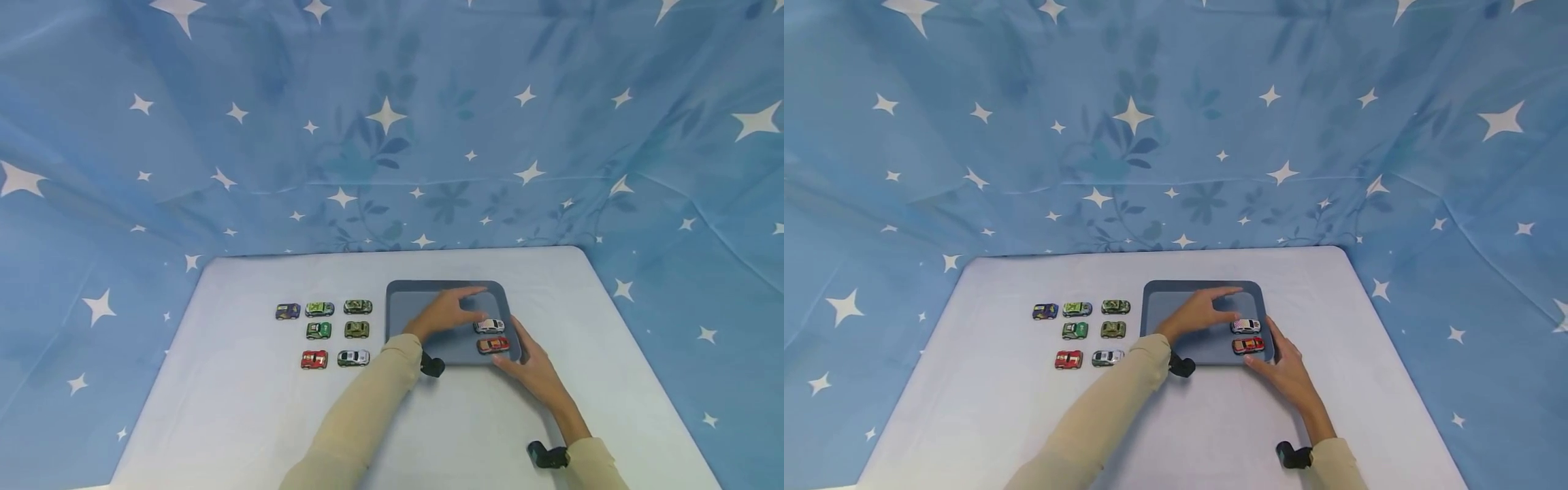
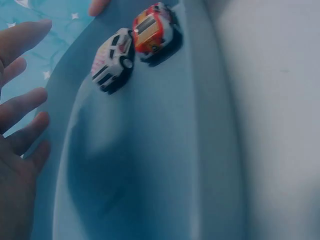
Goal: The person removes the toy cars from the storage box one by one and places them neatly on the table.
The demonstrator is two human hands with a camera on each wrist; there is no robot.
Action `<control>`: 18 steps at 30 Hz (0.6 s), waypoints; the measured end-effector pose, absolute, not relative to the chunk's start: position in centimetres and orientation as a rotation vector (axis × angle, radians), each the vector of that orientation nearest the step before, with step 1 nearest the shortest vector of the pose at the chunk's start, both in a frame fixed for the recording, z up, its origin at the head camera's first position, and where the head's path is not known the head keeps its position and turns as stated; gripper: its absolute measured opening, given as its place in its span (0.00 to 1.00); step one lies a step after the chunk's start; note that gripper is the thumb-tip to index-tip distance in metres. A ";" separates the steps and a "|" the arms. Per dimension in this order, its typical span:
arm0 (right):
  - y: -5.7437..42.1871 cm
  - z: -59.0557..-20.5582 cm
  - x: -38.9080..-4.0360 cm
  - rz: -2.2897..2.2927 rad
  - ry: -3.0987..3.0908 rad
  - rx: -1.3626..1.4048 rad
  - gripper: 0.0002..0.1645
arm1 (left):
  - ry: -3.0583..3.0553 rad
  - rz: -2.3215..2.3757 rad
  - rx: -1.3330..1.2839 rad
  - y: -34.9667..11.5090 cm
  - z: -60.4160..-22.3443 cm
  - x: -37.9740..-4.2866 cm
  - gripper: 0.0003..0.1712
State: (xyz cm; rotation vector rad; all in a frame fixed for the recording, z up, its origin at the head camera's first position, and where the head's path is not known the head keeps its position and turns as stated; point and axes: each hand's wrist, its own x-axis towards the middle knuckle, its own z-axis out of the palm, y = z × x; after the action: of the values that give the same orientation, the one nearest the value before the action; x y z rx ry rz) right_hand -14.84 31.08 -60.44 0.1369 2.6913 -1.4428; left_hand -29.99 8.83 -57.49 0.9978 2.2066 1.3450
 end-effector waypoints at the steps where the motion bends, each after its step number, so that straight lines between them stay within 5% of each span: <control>1: 31.1 -60.4 -14.8 -1.438 2.692 0.141 0.64 | 2.206 1.338 1.008 9.0 -57.6 -29.9 0.40; 18: 31.1 -60.7 -14.9 -1.462 2.702 0.134 0.62 | 2.346 1.148 1.171 10.7 -59.7 -29.0 0.32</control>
State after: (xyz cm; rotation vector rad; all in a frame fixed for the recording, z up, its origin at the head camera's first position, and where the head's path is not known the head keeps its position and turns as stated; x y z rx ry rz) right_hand -14.86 31.07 -60.69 0.1344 2.7023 -1.4619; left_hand -29.01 10.67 -59.69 1.1708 2.3462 1.1481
